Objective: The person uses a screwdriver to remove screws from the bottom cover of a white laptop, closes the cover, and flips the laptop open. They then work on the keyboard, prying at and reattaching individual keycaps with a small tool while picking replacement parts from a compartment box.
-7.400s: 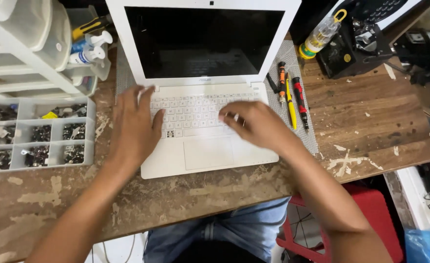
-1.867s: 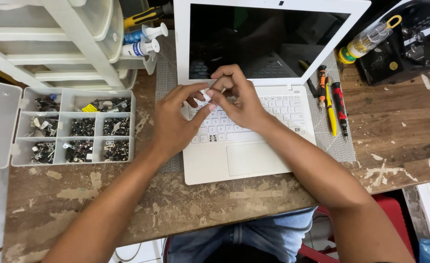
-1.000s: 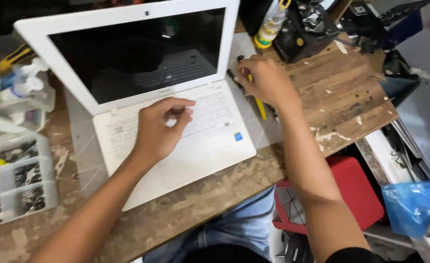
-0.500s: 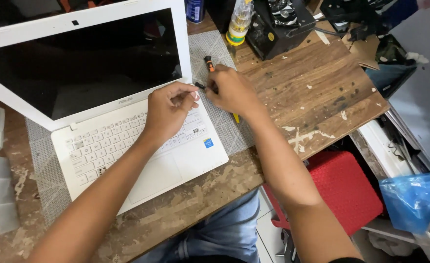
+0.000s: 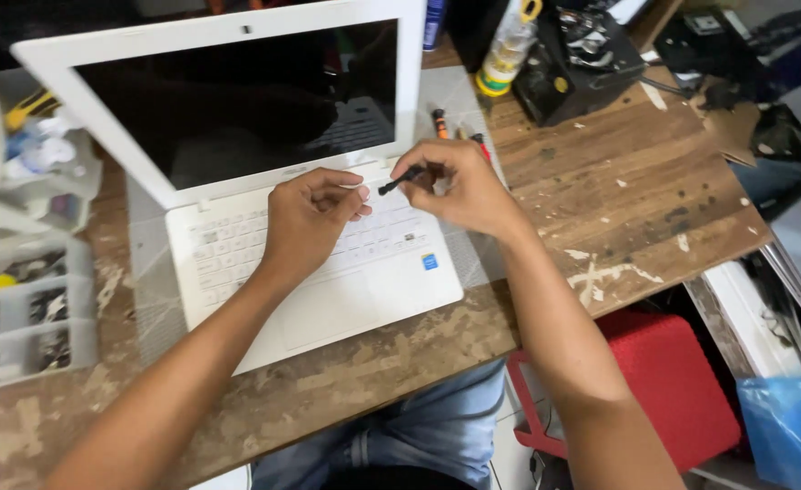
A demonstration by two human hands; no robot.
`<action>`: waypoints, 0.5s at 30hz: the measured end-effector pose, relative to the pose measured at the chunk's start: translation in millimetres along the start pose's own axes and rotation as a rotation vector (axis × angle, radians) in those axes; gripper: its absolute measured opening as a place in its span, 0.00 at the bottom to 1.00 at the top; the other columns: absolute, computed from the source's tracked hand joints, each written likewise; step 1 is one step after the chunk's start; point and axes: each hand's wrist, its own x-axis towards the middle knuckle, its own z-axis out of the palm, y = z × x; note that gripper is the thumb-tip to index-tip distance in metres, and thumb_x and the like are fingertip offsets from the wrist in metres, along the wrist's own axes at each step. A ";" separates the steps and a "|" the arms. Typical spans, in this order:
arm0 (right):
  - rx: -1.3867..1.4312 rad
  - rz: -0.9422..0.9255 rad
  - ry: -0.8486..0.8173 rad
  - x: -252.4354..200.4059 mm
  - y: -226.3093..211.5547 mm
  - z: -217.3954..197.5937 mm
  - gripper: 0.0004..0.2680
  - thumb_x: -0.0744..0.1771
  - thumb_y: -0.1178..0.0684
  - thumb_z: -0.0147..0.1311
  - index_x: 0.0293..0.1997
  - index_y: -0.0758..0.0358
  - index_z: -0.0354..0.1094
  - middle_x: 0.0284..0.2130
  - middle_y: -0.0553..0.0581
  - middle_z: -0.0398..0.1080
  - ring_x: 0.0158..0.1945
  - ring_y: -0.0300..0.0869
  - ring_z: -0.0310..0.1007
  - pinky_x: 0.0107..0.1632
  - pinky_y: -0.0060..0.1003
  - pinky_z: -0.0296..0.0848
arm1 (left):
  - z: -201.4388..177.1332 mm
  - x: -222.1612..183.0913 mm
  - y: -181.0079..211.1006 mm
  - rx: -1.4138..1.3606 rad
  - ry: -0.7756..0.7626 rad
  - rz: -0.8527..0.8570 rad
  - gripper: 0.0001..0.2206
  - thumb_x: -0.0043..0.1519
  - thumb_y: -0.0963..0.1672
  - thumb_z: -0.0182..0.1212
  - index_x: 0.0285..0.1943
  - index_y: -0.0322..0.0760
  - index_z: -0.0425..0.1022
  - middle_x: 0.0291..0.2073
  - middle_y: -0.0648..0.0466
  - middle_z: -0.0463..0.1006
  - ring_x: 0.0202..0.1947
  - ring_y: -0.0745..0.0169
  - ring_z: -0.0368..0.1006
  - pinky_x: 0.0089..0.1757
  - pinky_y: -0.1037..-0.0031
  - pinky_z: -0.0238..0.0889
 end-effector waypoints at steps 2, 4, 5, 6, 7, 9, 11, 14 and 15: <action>0.075 -0.043 -0.028 4.1 -2.1 18.7 0.07 0.61 0.67 0.62 0.39 0.65 0.76 0.25 0.59 0.70 0.28 0.41 0.71 0.33 0.34 0.74 | -14.6 -10.2 -1.5 0.008 0.031 -0.001 0.07 0.60 0.38 0.67 0.46 0.34 0.82 0.29 0.44 0.84 0.28 0.65 0.81 0.35 0.79 0.77; 0.148 -0.084 -0.053 10.2 -11.1 36.1 0.08 0.61 0.69 0.63 0.39 0.67 0.76 0.27 0.60 0.70 0.29 0.41 0.72 0.34 0.34 0.75 | -28.1 -18.6 -2.8 0.013 0.058 -0.001 0.07 0.60 0.38 0.67 0.46 0.33 0.82 0.29 0.45 0.84 0.28 0.64 0.81 0.34 0.79 0.77; 0.127 -0.129 -0.067 14.6 -18.9 44.5 0.07 0.63 0.67 0.63 0.40 0.66 0.76 0.31 0.59 0.71 0.33 0.43 0.74 0.36 0.35 0.76 | -34.7 -21.7 -3.4 0.012 0.074 0.028 0.06 0.60 0.38 0.67 0.45 0.33 0.83 0.29 0.44 0.84 0.28 0.65 0.81 0.34 0.79 0.77; 0.107 -0.170 -0.080 17.2 -27.0 53.2 0.06 0.64 0.65 0.64 0.41 0.65 0.76 0.34 0.59 0.71 0.37 0.46 0.76 0.39 0.36 0.78 | -40.7 -26.2 -4.6 0.010 0.088 0.054 0.06 0.61 0.38 0.67 0.45 0.32 0.83 0.29 0.44 0.83 0.28 0.65 0.81 0.34 0.78 0.77; 0.111 -0.171 -0.091 19.2 -28.1 62.0 0.06 0.64 0.65 0.64 0.41 0.65 0.76 0.34 0.59 0.71 0.37 0.46 0.76 0.39 0.36 0.78 | -46.4 -30.7 -5.8 0.008 0.099 0.051 0.06 0.61 0.38 0.67 0.45 0.32 0.83 0.29 0.44 0.83 0.28 0.65 0.81 0.34 0.78 0.77; 0.070 -0.207 -0.113 27.6 -30.6 78.7 0.05 0.67 0.64 0.60 0.46 0.67 0.74 0.36 0.62 0.73 0.41 0.52 0.79 0.44 0.43 0.79 | -59.4 -35.4 -6.0 -0.052 0.157 0.050 0.05 0.63 0.38 0.65 0.46 0.28 0.81 0.32 0.41 0.83 0.32 0.61 0.82 0.38 0.74 0.79; 0.053 -0.208 -0.140 33.2 -39.0 91.4 0.05 0.67 0.65 0.59 0.46 0.68 0.74 0.35 0.62 0.74 0.41 0.53 0.80 0.45 0.44 0.79 | -71.1 -39.3 -7.3 -0.077 0.180 0.046 0.06 0.63 0.38 0.65 0.46 0.28 0.81 0.32 0.40 0.83 0.33 0.59 0.83 0.38 0.73 0.80; 0.019 -0.201 -0.189 40.6 -48.0 113.1 0.04 0.67 0.65 0.58 0.45 0.68 0.72 0.34 0.63 0.76 0.41 0.54 0.81 0.47 0.47 0.79 | -87.5 -48.5 -11.8 -0.145 0.218 0.033 0.07 0.64 0.37 0.63 0.49 0.27 0.81 0.34 0.38 0.83 0.35 0.57 0.83 0.39 0.72 0.80; -0.001 -0.202 -0.208 43.6 -49.8 120.2 0.04 0.67 0.66 0.57 0.45 0.68 0.71 0.33 0.63 0.76 0.41 0.54 0.81 0.47 0.48 0.79 | -92.4 -50.7 -13.8 -0.184 0.232 0.032 0.08 0.64 0.36 0.62 0.50 0.26 0.80 0.36 0.38 0.83 0.37 0.57 0.83 0.40 0.72 0.80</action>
